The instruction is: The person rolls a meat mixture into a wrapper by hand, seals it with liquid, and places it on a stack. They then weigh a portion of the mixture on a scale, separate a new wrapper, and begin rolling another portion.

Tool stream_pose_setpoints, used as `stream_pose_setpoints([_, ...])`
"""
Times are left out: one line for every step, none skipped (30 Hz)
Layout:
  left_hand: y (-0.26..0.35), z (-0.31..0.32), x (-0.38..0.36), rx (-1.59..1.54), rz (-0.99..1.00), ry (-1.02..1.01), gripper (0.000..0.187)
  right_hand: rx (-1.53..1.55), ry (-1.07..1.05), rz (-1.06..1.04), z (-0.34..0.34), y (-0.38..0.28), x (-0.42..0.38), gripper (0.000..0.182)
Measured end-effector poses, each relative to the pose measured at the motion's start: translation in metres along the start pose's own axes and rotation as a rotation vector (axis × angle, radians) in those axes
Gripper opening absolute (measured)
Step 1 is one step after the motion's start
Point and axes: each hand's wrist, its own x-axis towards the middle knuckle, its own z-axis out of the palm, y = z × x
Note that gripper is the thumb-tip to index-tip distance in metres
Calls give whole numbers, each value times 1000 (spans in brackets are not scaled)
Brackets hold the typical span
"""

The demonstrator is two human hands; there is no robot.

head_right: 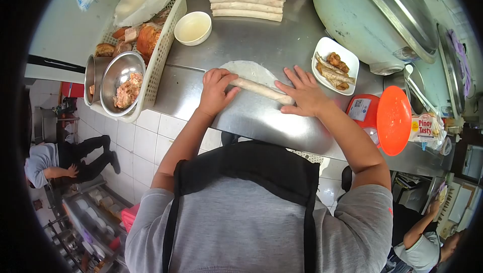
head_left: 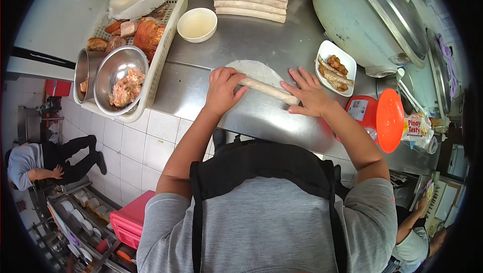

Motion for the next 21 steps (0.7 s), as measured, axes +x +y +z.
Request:
stream_pose_setpoints([0,1,0,5,-5,0,33,0,15,-41,0,2,1,71])
stream_pose_setpoints([1,2,0,10,-11,-1,32,0,29,-82,1,3,4,71])
stream_pose_setpoints([1,2,0,14,-11,1,32,0,41,-124,2,4,9,71])
stream_pose_setpoints([1,2,0,18,-13,3,32,-18,52,-123,3,3,18,72])
stream_pose_setpoints([0,3,0,24,-15,5,31,-36,63,-124,4,2,33,72])
stream_pose_setpoints([0,3,0,20,-15,9,31,-52,74,-124,5,2,42,73])
stream_pose_setpoints([0,3,0,16,-14,13,30,-54,82,-105,4,4,44,73])
stream_pose_setpoints([0,3,0,14,-11,16,30,-54,91,-85,2,6,46,73])
stream_pose_setpoints([0,2,0,18,-11,18,30,-56,102,-63,0,7,47,72])
stream_pose_setpoints([0,2,0,21,-10,20,31,-64,63,-67,-1,9,39,75])
stream_pose_setpoints([0,2,0,22,-9,21,32,-35,30,-87,0,9,28,76])
stream_pose_setpoints([1,2,-1,20,-9,19,32,-8,-3,-106,1,9,14,76])
stream_pose_setpoints([0,2,-1,17,-9,17,31,20,-37,-125,2,9,2,77])
stream_pose_setpoints([0,2,0,15,-11,18,31,24,-64,-94,3,11,-8,79])
stream_pose_setpoints([-1,3,1,8,-13,25,30,16,-66,-74,1,11,-6,77])
stream_pose_setpoints([-1,3,1,-1,-15,27,29,12,-68,-53,-1,9,-5,76])
stream_pose_setpoints([-1,3,1,-9,-15,28,28,9,-69,-30,-1,7,-4,75])
stream_pose_setpoints([-2,3,1,-14,-9,30,28,21,-27,-47,2,4,6,74])
stream_pose_setpoints([-2,4,1,-19,-4,35,27,31,14,-65,8,1,24,72])
stream_pose_setpoints([-3,4,0,-23,-1,38,27,42,55,-86,11,-2,39,71])
stream_pose_setpoints([-4,4,-1,-33,4,21,29,45,53,-42,7,-5,50,69])
